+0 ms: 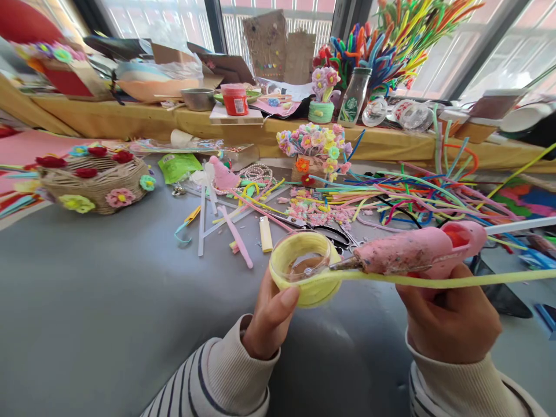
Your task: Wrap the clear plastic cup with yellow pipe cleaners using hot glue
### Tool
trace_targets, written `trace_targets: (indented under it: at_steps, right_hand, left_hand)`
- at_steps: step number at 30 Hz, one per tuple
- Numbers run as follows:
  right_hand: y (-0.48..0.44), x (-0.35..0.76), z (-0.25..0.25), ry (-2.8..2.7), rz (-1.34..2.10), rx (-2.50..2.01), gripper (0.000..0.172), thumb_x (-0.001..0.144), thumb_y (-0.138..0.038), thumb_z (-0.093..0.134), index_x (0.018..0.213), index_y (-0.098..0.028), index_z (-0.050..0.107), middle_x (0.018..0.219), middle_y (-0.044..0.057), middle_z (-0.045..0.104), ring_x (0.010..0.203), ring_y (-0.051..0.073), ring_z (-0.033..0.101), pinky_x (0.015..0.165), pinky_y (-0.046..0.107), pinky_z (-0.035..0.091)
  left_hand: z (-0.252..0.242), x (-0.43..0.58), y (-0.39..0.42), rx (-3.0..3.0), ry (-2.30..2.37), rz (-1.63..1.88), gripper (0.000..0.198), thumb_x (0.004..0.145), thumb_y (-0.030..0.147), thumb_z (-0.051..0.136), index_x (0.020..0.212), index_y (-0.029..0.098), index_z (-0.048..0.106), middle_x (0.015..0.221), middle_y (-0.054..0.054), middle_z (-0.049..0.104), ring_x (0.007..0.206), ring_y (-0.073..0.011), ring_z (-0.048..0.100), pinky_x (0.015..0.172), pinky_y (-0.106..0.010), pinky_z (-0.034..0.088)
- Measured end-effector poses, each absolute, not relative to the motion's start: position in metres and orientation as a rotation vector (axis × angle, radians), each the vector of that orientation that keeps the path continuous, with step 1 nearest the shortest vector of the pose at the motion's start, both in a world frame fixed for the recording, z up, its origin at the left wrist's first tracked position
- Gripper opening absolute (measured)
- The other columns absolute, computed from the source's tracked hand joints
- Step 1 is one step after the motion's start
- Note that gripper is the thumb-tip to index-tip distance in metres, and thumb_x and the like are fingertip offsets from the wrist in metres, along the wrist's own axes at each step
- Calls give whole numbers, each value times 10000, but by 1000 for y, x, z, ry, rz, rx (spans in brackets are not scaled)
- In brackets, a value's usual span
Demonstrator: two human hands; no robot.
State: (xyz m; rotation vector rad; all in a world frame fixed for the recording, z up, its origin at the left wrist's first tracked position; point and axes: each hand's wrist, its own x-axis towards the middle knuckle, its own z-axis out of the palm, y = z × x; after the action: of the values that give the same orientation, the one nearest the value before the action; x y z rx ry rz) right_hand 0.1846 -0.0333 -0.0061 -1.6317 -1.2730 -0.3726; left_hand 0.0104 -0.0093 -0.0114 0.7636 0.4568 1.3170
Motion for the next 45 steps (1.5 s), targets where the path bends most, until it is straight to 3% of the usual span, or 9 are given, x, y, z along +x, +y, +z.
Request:
trace_targets:
  at_steps: [7,14,22,36,45]
  right_hand:
    - [-35,184,-4,-1314,-425,-1647,394,784,-534,524,607,-194,435,507,-54,360,453,85,317,451,247,239]
    - [-36,185,-3,-1349,-449,-1656,330,799,-440,552,619,-192,429,523,-57,351,455,80,307,455,242,242]
    - [-35,184,-2,-1361,-475,-1654,348,819,-464,526,630,-181,454,523,-55,362,463,82,341,464,238,249]
    - [-32,191,-5,-1372,-552,-1568,313,808,-436,553,682,-149,544,493,-70,344,421,62,310,429,221,237]
    - [-33,188,-6,-1319,-504,-1613,303,800,-433,559,676,-157,547,514,-51,365,448,81,328,457,239,253]
  left_hand:
    - [-14,10,-9,756,459,1316,531,612,399,668,1102,210,587,1175,-74,610,1003,-281,584,859,-393,446]
    - [-15,10,-7,789,356,1352,409,663,347,648,1057,241,619,1139,-27,635,1024,-240,586,839,-322,457]
    - [-17,7,-10,775,478,1293,570,623,422,651,1145,207,566,1183,-89,606,1043,-304,568,834,-398,448]
    - [-14,9,-11,730,510,1307,586,600,413,660,1139,208,553,1172,-80,610,1062,-311,554,887,-423,411]
    - [-18,10,-12,758,537,1342,616,603,418,668,1173,225,535,1259,-77,568,1202,-352,453,958,-459,377]
